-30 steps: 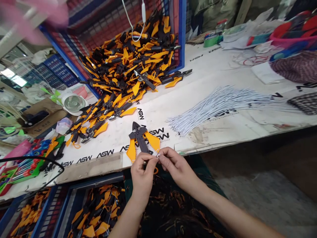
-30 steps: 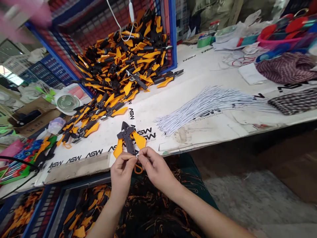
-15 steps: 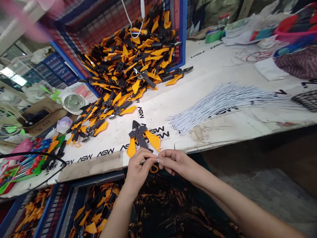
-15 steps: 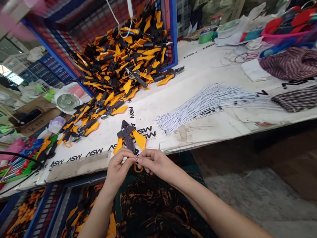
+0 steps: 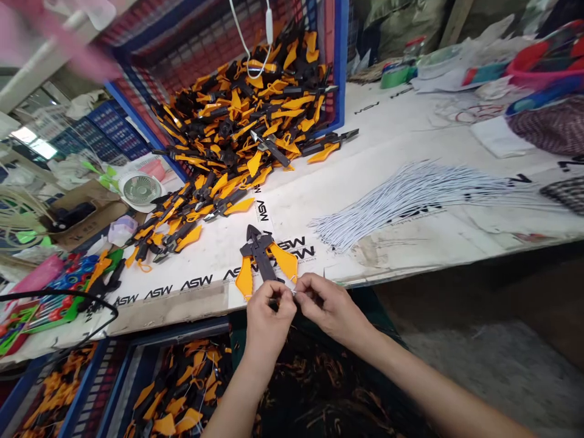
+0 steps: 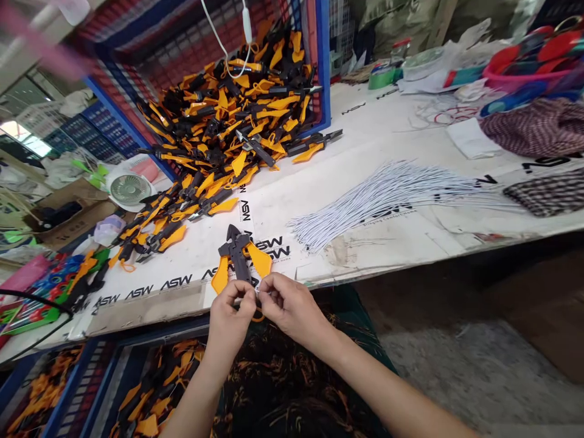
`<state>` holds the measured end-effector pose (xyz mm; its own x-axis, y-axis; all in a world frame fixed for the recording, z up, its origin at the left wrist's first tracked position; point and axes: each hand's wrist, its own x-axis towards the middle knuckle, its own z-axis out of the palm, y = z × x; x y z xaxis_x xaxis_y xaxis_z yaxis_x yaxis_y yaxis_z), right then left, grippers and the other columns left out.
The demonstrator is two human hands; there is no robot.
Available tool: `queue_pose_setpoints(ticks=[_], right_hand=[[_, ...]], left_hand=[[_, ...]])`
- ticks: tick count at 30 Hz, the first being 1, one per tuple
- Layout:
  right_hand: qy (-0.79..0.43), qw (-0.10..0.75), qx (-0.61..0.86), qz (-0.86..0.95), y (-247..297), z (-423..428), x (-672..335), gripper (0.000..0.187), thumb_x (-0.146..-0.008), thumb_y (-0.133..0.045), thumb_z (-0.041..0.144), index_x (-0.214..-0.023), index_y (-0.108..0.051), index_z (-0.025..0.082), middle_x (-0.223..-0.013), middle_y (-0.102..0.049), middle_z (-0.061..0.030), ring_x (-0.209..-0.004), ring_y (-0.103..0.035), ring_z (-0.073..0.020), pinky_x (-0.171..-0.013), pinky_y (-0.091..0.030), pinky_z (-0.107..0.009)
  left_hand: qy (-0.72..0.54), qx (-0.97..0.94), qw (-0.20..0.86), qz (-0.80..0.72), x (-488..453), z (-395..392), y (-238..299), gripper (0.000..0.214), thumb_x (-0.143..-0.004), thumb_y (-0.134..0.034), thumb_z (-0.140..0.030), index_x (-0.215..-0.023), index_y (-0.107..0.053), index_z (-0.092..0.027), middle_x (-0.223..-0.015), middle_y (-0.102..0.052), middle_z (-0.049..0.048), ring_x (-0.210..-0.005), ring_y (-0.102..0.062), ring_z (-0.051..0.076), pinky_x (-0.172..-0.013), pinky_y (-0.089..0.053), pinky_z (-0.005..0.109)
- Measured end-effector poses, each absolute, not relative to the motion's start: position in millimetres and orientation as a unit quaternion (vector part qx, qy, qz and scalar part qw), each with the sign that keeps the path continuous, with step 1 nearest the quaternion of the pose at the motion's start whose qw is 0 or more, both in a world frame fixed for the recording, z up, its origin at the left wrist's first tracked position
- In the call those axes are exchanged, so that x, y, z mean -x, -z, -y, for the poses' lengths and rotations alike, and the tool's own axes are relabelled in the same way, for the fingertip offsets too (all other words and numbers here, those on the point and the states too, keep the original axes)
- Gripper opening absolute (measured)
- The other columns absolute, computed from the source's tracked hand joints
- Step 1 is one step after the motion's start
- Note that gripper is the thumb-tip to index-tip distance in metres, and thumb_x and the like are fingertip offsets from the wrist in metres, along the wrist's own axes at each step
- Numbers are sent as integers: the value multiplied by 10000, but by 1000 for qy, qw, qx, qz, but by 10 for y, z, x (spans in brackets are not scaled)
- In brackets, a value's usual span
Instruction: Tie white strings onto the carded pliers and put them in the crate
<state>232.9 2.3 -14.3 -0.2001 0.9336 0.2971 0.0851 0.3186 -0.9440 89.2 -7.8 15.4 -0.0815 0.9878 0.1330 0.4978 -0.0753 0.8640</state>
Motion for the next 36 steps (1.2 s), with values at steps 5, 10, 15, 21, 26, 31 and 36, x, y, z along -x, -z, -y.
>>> queue_pose_setpoints(ticks=[5, 10, 15, 21, 26, 31, 36], right_hand=[[-527, 520, 308, 597, 238, -25, -2329, 235, -939, -488, 415, -814, -486, 216, -696, -438, 32, -605, -409, -120, -549, -359, -236], [-527, 526, 292, 601, 242, -1, -2324, 299, -954, -488, 490, -847, -502, 211, -744, -463, 15, -659, -426, -134, -604, -378, -253], [-567, 482, 326, 583, 177, -44, -2332, 343, -936, -497, 539, -835, -493, 211, -726, -436, 28, -632, -397, -128, -585, -354, -257], [-650, 415, 311, 555, 157, -63, -2345, 393, -910, -500, 600, -850, -483, 212, -640, -415, 56, -583, -389, -124, -572, -337, -260], [-611, 437, 319, 578, 183, -21, -2348, 324, -928, -516, 535, -885, -521, 213, -749, -461, 28, -672, -427, -134, -629, -369, -264], [-579, 434, 360, 589, 200, -10, -2321, 355, -925, -507, 535, -795, -514, 205, -720, -465, 23, -669, -427, -139, -611, -364, -262], [-547, 421, 359, 627, 127, -29, -2338, 296, -956, -479, 465, -839, -548, 203, -775, -544, 5, -737, -495, -152, -684, -410, -267]], left_hand=[[-436, -513, 465, -574, -930, 101, -179, 177, -758, -612, -337, -707, -583, -170, -620, -527, -37, -595, -435, 97, -595, -365, 217], [-443, -496, 493, -561, -922, 132, -166, 214, -783, -615, -366, -710, -581, -167, -614, -533, -35, -583, -433, 94, -583, -358, 212], [-415, -651, 326, -546, -817, 96, -145, 152, -901, -557, -304, -843, -626, -183, -765, -613, -4, -721, -544, 127, -684, -422, 234], [-368, -811, 141, -431, -645, 30, -88, 111, -958, -493, -180, -942, -599, -204, -888, -662, 34, -833, -598, 151, -770, -438, 273], [-345, -789, 186, -474, -630, 96, -100, 105, -975, -454, -212, -929, -549, -203, -873, -626, 37, -823, -581, 159, -754, -434, 279], [-357, -741, 258, -507, -641, 169, -90, 127, -972, -458, -265, -913, -550, -201, -847, -599, 30, -796, -559, 159, -735, -426, 275], [-395, -632, 396, -536, -617, 177, -37, 202, -966, -480, -381, -916, -540, -195, -787, -576, 10, -717, -548, 143, -684, -431, 263]])
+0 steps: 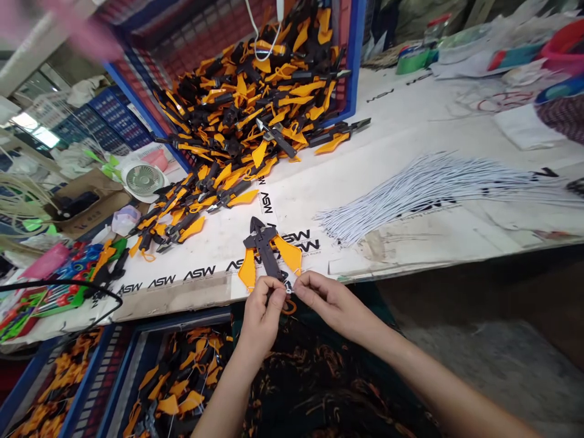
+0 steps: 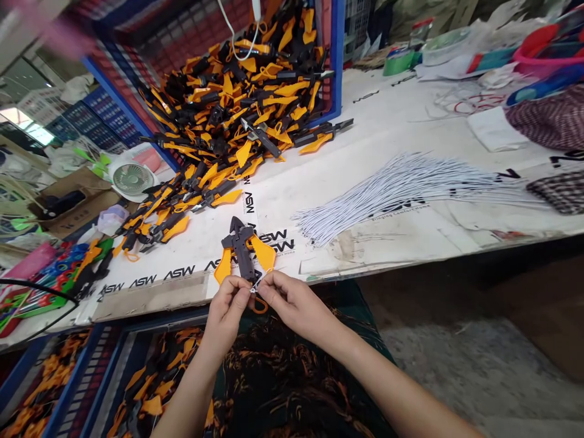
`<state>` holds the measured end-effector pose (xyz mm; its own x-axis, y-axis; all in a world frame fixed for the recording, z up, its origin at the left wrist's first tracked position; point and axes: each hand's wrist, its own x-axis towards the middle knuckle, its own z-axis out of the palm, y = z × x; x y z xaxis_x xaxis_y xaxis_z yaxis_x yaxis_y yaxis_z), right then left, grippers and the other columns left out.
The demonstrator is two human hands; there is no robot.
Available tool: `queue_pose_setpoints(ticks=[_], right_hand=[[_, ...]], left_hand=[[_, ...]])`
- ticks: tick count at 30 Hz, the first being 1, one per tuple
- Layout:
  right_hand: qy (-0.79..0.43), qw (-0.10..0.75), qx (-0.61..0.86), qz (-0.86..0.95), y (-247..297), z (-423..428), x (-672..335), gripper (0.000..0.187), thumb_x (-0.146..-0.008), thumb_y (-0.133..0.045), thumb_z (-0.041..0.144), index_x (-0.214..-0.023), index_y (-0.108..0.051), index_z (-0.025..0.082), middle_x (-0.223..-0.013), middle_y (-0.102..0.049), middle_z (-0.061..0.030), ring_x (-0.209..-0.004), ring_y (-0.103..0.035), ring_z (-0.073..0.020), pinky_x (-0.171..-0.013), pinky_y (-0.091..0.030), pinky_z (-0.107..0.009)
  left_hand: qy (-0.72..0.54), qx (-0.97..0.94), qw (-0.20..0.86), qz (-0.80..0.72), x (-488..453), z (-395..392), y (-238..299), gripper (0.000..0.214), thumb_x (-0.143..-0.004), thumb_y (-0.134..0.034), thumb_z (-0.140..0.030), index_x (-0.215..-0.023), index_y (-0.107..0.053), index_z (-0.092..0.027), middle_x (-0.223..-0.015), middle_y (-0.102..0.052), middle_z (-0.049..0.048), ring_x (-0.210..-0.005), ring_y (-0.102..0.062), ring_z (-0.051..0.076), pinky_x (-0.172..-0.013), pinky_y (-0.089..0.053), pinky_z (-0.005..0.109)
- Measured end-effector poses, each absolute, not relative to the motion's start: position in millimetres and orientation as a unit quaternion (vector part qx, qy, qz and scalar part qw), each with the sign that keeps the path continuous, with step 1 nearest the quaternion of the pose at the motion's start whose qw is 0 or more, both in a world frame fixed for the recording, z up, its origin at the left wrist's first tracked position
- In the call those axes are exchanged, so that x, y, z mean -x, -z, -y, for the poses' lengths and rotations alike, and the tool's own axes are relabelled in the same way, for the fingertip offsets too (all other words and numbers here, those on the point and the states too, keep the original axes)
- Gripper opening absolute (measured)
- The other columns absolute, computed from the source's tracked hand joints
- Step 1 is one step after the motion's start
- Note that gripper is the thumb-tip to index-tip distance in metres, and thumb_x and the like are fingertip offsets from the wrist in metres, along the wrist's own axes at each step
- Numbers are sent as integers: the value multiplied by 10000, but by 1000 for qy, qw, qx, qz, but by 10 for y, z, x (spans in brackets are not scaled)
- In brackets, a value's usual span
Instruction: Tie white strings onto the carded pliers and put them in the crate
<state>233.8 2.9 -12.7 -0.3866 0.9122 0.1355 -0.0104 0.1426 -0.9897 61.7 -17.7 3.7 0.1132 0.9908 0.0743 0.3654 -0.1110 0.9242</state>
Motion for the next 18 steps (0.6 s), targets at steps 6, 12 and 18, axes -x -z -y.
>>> queue_pose_setpoints(ticks=[6, 12, 18], right_hand=[[-497, 403, 400, 656, 121, -25, -2309, 299, -962, -455, 431, -792, -534, 199, -704, -539, 11, -668, -476, -145, -616, -394, -263], [-489, 403, 435, 640, 148, -17, -2259, 320, -963, -434, 449, -783, -530, 202, -683, -538, 11, -638, -470, -147, -595, -368, -273], [-494, 398, 429, 643, 181, -15, -2213, 311, -952, -441, 439, -779, -545, 202, -688, -549, 7, -644, -479, -153, -604, -378, -271]], left_hand=[[-397, -615, 423, -534, -556, 156, 8, 246, -949, -509, -429, -899, -542, -190, -752, -564, -2, -689, -542, 134, -675, -430, 255], [-357, -697, 315, -536, -486, 145, 20, 210, -989, -446, -351, -1069, -556, -192, -888, -641, 46, -784, -601, 160, -738, -463, 295], [-233, -870, -8, -435, -455, 71, -54, 123, -988, -459, -215, -1000, -578, -193, -924, -678, 54, -874, -614, 191, -840, -389, 361]])
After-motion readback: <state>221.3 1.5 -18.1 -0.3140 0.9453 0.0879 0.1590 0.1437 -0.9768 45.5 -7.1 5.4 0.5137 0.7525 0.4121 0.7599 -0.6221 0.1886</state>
